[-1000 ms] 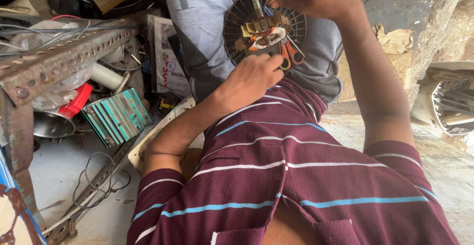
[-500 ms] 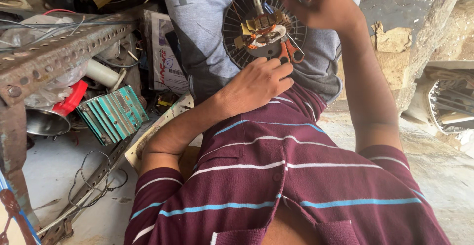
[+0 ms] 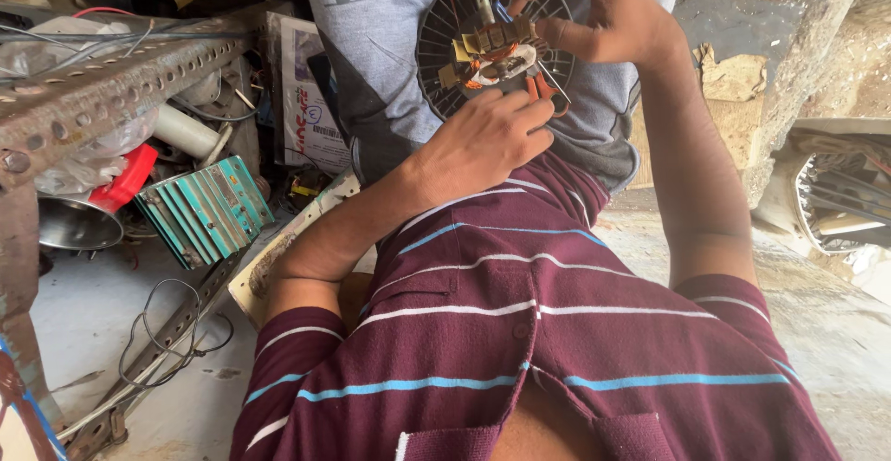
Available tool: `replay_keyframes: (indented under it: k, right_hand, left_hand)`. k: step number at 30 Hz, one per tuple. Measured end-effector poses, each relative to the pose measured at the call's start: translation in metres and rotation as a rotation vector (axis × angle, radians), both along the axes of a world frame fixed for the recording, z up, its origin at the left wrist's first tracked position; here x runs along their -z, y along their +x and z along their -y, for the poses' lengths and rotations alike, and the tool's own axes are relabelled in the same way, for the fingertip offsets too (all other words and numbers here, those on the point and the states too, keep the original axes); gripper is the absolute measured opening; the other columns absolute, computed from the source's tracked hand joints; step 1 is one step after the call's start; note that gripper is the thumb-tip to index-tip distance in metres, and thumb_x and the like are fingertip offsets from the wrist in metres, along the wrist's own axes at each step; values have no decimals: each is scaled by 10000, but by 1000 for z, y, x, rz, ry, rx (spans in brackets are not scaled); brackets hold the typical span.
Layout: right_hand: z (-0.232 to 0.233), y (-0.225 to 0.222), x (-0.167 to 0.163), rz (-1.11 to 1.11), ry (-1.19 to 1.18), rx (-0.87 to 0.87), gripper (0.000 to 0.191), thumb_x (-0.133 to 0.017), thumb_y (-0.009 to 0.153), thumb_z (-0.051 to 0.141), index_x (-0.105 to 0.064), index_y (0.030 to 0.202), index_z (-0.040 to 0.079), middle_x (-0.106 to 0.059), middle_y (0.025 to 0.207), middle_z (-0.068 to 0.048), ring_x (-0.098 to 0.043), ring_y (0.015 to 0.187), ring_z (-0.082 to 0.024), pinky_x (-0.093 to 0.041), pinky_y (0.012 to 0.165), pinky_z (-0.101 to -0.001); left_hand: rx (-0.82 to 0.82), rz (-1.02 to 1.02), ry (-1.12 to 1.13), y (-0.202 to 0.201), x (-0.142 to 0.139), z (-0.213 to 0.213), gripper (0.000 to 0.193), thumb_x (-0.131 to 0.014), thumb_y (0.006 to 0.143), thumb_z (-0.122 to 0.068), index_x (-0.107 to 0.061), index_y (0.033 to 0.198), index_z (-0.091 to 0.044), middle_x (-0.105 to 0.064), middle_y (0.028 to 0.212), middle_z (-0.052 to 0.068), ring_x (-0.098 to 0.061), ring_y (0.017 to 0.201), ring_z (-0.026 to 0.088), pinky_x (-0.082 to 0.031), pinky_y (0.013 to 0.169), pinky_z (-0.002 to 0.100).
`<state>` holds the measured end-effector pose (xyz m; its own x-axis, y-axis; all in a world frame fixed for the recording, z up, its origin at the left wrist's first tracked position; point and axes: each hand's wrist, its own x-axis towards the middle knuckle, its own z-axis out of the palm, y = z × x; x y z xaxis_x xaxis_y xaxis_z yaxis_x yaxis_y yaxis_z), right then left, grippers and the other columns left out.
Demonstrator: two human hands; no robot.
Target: The person sits on the floor and uses a screwdriver to tighten screws on a small electrical motor component. They repeatedly adjust the component and continue tightening screws throughout the clip.
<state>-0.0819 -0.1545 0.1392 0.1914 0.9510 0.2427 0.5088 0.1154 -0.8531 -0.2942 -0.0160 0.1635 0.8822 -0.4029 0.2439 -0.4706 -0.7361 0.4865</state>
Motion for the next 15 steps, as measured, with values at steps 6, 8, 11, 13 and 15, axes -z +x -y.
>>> replay_keyframes:
  k: [6, 8, 11, 13, 15]
  right_hand:
    - [-2, -7, -5, 16, 50, 26, 357, -663, 787, 99, -729, 1123, 0, -663, 1209, -134, -640, 1144, -259, -518, 980, -357]
    - [2, -15, -6, 95, 107, 87, 369, -662, 769, 57, -737, 1128, 8, -654, 1161, -132, -633, 1097, -253, -511, 939, -363]
    - [12, -35, 0, 289, 150, 193, 377, -699, 742, 4, -788, 1105, 50, -655, 1055, -104, -611, 954, -240, -491, 816, -370]
    - [20, -51, 8, 484, 154, 206, 388, -715, 680, -22, -829, 1034, 87, -654, 1007, -93, -554, 874, -267, -460, 749, -398]
    - [26, -68, 16, 525, 142, 295, 273, -797, 795, 4, -829, 1053, 85, -649, 994, -56, -552, 851, -233, -432, 700, -363]
  left_hand:
    - [79, -79, 71, -11, 11, 6, 110, -634, 897, -149, -653, 797, -107, -586, 938, 39, -618, 913, 195, -509, 754, 370]
    - [105, -126, 92, -16, 16, 8, 132, -636, 898, -155, -647, 772, -116, -576, 909, 28, -614, 889, 194, -508, 743, 373]
    - [107, -124, 85, -21, 21, 12, 135, -635, 882, -159, -638, 753, -119, -576, 906, 15, -614, 880, 189, -516, 754, 369]
    - [86, -95, 39, -23, 20, 12, 114, -632, 865, -160, -639, 758, -121, -579, 886, 10, -617, 867, 186, -526, 765, 369]
    - [100, -72, 11, -22, 15, 6, 84, -639, 885, -167, -662, 817, -123, -568, 823, 26, -625, 803, 198, -519, 685, 368]
